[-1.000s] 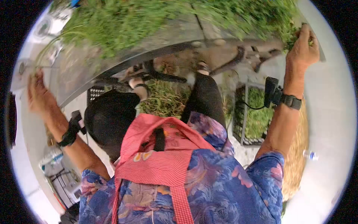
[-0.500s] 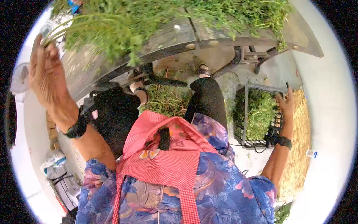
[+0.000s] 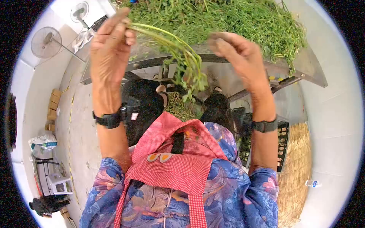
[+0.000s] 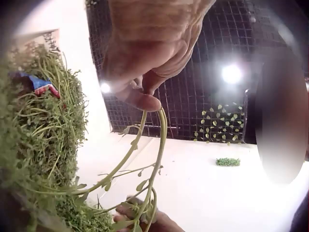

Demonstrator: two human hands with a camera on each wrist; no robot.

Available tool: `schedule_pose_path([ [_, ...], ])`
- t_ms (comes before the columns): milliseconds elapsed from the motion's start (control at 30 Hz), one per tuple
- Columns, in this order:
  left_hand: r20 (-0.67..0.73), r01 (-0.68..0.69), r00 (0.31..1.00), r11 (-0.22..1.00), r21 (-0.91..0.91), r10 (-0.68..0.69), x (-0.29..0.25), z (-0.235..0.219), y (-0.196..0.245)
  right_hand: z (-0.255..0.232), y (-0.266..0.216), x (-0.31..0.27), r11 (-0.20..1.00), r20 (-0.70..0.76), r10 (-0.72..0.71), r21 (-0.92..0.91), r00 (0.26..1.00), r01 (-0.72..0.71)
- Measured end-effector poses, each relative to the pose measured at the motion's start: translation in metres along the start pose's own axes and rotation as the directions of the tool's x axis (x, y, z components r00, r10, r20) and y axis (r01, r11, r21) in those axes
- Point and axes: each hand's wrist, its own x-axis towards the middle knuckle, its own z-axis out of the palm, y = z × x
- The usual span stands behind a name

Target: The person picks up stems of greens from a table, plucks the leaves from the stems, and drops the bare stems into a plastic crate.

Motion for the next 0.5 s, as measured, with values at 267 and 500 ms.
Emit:
schedule_pose_path([
  [267, -0.006, 0.233, 0.966, 0.879, -0.417, -0.258, -0.037, -0.017, -0.032, 0.071, 0.004, -0.015, 0.78, 0.308, 0.172, 0.538, 0.936, -0.32],
  [500, -0.006, 0.32, 0.934, 0.847, -0.423, -0.357, -0.05, -0.022, -0.048, 0.083, 0.028, -0.024, 0.743, 0.394, 0.121, 0.573, 0.911, -0.346],
])
